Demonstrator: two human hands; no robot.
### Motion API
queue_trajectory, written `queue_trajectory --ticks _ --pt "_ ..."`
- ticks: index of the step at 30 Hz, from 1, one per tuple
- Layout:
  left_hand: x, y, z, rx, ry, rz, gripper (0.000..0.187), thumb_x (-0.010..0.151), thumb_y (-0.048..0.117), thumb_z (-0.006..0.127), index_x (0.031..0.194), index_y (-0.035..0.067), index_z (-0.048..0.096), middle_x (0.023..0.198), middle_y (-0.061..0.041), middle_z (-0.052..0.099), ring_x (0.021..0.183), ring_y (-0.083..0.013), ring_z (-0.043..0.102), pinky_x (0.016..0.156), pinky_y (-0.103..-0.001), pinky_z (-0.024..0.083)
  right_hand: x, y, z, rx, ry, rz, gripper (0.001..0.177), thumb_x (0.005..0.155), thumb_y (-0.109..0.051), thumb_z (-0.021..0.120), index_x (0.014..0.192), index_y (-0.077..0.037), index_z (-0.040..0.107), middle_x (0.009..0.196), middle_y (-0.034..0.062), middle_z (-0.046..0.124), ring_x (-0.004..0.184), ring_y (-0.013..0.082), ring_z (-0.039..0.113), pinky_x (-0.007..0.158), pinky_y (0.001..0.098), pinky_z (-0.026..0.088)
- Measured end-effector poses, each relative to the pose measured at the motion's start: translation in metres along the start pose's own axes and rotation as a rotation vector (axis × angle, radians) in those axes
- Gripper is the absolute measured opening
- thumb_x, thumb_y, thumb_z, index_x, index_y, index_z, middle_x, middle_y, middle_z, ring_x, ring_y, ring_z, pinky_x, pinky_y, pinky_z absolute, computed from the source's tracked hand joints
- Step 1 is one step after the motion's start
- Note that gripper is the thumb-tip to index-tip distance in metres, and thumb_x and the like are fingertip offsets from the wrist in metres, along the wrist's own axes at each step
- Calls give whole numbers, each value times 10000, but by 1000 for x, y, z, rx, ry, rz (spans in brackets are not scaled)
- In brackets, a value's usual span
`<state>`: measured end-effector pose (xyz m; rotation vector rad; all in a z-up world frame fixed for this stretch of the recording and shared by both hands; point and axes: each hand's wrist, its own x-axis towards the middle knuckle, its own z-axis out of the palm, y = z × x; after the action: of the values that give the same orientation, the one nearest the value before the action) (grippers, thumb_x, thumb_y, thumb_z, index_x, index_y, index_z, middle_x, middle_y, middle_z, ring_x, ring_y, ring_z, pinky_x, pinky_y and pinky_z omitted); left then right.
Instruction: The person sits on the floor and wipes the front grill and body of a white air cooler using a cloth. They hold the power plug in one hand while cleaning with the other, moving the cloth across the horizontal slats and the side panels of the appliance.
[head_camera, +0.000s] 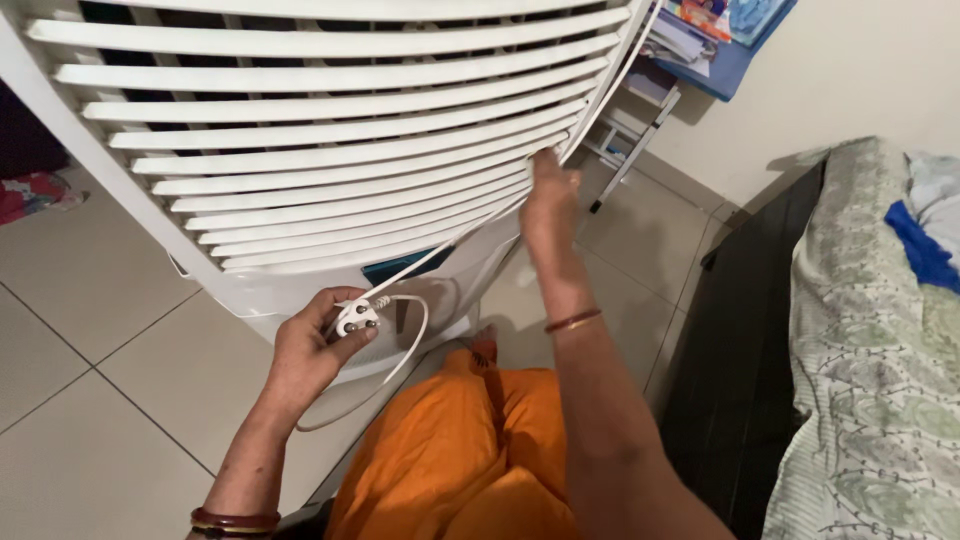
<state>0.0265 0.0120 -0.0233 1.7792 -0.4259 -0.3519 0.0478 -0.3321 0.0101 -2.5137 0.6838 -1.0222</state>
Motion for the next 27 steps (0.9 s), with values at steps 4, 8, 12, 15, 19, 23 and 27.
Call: queue_trajectory --ticks 4,8,12,15,19,23,27 --pt "7 -19 -2 -69 25 40 401 818 49 789 1202 73 677 835 6 689 710 -69 563 618 -239 472 -46 -50 20 -47 -89 -268 486 796 81 523 1258 -5 650 1283 212 656 1116 385 600 1019 453 491" --pt "17 -45 -2 -107 27 6 419 816 16 797 1215 42 674 900 -40 701 782 -104 598 676 -261 497 -95 -137 41 -185 -130 -498 501 831 24 584 1332 22 592 1396 247 568 1286 393 546 1097 501 434" --pt "23 -62 -6 -162 38 95 488 758 -2 788 1226 21 651 1024 -38 718 925 -143 646 762 -287 550 -123 -200 37 -110 -309 -541 497 919 -39 596 1405 52 542 1383 248 568 1295 411 534 1111 501 444" --pt "24 -64 -9 -178 81 -43 374 867 93 718 1229 13 665 1071 -34 745 1012 -200 706 834 -318 575 -131 -237 39 -56 -178 -742 559 790 -41 613 1342 45 598 1357 252 589 1202 399 562 1031 473 471" --pt "27 -63 -12 -191 147 426 585 854 93 753 1366 -24 496 1265 -67 590 1180 -240 553 960 -344 465 -138 -249 17 393 -218 -895 420 869 -44 621 1285 -5 665 1373 149 639 1195 309 575 1069 424 507" --pt "29 -70 -16 -66 120 297 448 821 72 731 1255 10 638 1137 -26 702 1081 -189 667 903 -317 534 -124 -252 16 415 -32 -996 330 973 -60 625 1298 -19 667 1404 107 622 1275 257 558 1084 388 498" --pt "24 -65 -10 -39 60 16 349 819 98 811 1148 24 722 968 -44 753 821 -178 611 732 -330 512 -101 -233 22 291 -87 -1027 375 879 -59 624 1247 -43 698 1445 70 619 1248 226 568 1040 388 473"
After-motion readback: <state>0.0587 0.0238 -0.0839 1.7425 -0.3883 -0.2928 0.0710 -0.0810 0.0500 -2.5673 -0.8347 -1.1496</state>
